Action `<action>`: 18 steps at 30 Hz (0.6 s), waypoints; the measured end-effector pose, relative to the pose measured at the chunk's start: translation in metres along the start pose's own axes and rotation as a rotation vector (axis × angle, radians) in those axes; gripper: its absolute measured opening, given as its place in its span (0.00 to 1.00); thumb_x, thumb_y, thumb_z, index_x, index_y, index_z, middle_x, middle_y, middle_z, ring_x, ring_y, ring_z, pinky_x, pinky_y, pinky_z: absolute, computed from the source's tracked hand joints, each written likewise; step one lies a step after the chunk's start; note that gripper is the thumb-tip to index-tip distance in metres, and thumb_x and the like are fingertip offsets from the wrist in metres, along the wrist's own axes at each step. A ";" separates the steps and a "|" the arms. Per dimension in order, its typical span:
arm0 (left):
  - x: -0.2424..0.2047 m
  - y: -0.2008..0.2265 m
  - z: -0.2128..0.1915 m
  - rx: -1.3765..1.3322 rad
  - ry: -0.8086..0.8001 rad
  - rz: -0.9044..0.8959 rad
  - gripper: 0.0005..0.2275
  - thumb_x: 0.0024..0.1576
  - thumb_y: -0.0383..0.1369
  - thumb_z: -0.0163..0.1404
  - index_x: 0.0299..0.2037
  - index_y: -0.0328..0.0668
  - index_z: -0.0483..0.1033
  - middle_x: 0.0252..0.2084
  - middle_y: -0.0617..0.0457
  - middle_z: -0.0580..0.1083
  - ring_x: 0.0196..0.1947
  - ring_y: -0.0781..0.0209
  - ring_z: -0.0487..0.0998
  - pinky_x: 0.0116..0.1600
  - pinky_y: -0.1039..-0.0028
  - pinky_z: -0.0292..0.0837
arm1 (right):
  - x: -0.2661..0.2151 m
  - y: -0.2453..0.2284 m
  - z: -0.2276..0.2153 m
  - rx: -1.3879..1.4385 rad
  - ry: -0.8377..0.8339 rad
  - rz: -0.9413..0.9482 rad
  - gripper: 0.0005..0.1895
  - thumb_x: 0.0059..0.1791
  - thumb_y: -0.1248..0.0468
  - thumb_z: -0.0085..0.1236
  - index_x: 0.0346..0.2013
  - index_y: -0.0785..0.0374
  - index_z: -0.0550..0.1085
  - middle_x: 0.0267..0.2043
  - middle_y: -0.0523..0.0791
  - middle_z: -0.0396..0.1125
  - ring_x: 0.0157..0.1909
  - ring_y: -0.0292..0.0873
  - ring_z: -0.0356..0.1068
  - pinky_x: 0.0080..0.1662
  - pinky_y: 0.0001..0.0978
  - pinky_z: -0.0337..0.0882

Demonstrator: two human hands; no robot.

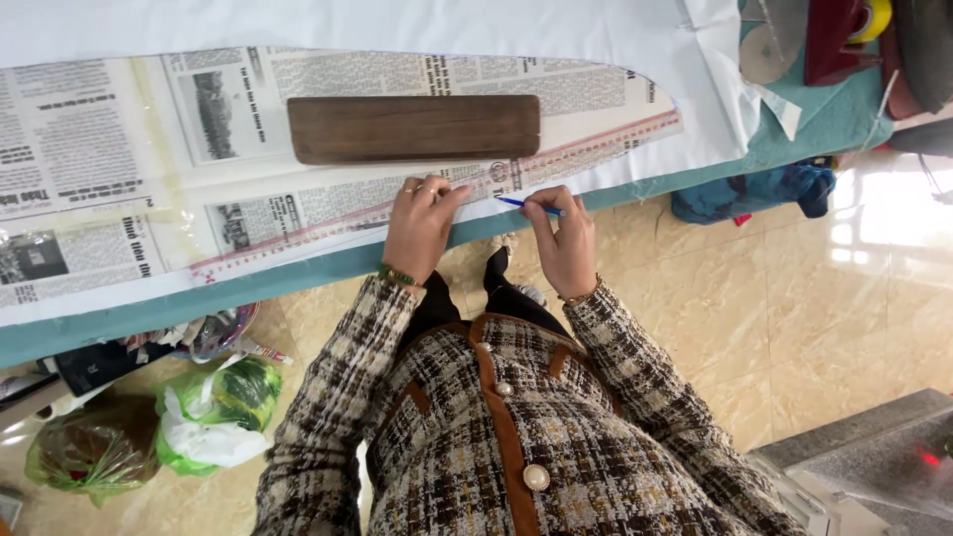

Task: The person cuts a newspaper sheet placed on a white fabric using scissors. They then use a ruler and a pen to draw straight lines on the fabric, aligning the ruler with the newspaper pattern.

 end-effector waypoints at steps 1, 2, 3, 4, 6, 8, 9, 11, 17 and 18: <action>0.002 -0.005 0.005 -0.099 -0.023 -0.009 0.11 0.60 0.27 0.51 0.50 0.54 0.80 0.38 0.57 0.67 0.41 0.50 0.73 0.40 0.62 0.73 | 0.000 -0.002 0.003 -0.019 -0.003 -0.011 0.02 0.56 0.64 0.56 0.39 0.57 0.74 0.34 0.43 0.76 0.42 0.52 0.73 0.48 0.41 0.70; 0.003 -0.006 0.005 -0.098 -0.022 -0.009 0.11 0.60 0.27 0.51 0.50 0.54 0.80 0.38 0.57 0.67 0.41 0.50 0.73 0.40 0.62 0.73 | 0.000 -0.004 0.006 -0.019 -0.003 -0.012 0.02 0.56 0.64 0.56 0.39 0.57 0.74 0.34 0.43 0.76 0.42 0.52 0.73 0.48 0.41 0.70; 0.005 -0.006 0.007 -0.092 -0.040 0.005 0.11 0.60 0.27 0.51 0.50 0.56 0.79 0.37 0.58 0.66 0.39 0.49 0.73 0.38 0.61 0.72 | -0.001 -0.005 0.009 -0.033 -0.005 0.000 0.02 0.56 0.64 0.57 0.39 0.57 0.74 0.34 0.43 0.76 0.42 0.52 0.73 0.48 0.41 0.70; 0.007 -0.005 0.009 -0.086 -0.058 0.019 0.11 0.60 0.27 0.50 0.49 0.57 0.78 0.36 0.58 0.65 0.37 0.48 0.73 0.36 0.61 0.71 | -0.002 -0.005 0.011 -0.047 -0.007 0.012 0.03 0.56 0.64 0.57 0.38 0.57 0.75 0.34 0.42 0.76 0.42 0.52 0.72 0.48 0.41 0.70; 0.009 -0.005 0.004 -0.105 -0.064 0.015 0.11 0.60 0.27 0.50 0.48 0.57 0.79 0.36 0.57 0.65 0.37 0.48 0.73 0.36 0.60 0.70 | -0.003 -0.013 0.012 -0.067 -0.005 0.010 0.03 0.57 0.64 0.56 0.38 0.57 0.74 0.33 0.43 0.75 0.41 0.54 0.72 0.47 0.42 0.70; 0.010 -0.005 0.003 -0.125 -0.074 0.013 0.11 0.60 0.27 0.50 0.48 0.56 0.79 0.35 0.56 0.65 0.36 0.47 0.73 0.35 0.60 0.69 | -0.004 -0.016 0.014 -0.087 0.000 0.011 0.03 0.57 0.64 0.56 0.38 0.57 0.74 0.33 0.44 0.75 0.41 0.55 0.72 0.47 0.42 0.70; 0.010 -0.006 0.004 -0.129 -0.081 0.007 0.11 0.60 0.27 0.51 0.48 0.56 0.79 0.36 0.56 0.64 0.35 0.47 0.73 0.35 0.60 0.69 | -0.004 -0.017 0.015 -0.095 0.004 0.008 0.03 0.57 0.64 0.56 0.38 0.57 0.74 0.33 0.44 0.75 0.41 0.55 0.71 0.47 0.43 0.70; 0.010 -0.007 0.006 -0.135 -0.089 0.008 0.11 0.59 0.27 0.51 0.48 0.55 0.79 0.36 0.56 0.64 0.35 0.48 0.73 0.35 0.60 0.68 | -0.005 -0.017 0.016 -0.105 0.013 0.008 0.03 0.57 0.64 0.55 0.38 0.57 0.73 0.33 0.44 0.75 0.41 0.55 0.71 0.47 0.43 0.70; 0.003 -0.010 0.017 -0.098 -0.115 0.033 0.12 0.61 0.29 0.49 0.51 0.60 0.77 0.36 0.57 0.62 0.36 0.50 0.72 0.36 0.62 0.69 | -0.009 0.019 0.017 -0.155 0.069 0.012 0.04 0.58 0.64 0.55 0.38 0.58 0.73 0.32 0.43 0.74 0.40 0.53 0.71 0.47 0.42 0.69; 0.003 -0.010 0.018 -0.087 -0.120 0.038 0.12 0.61 0.29 0.49 0.51 0.61 0.77 0.36 0.57 0.62 0.36 0.50 0.72 0.35 0.62 0.69 | -0.009 0.027 0.013 -0.174 0.085 0.020 0.05 0.59 0.63 0.53 0.39 0.57 0.72 0.32 0.42 0.74 0.40 0.50 0.72 0.48 0.40 0.68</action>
Point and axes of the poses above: each hand's wrist, its own x-axis towards the middle knuckle, its own z-axis out of the palm, y = z × x, the point moved 6 cm from there along x, towards the middle knuckle
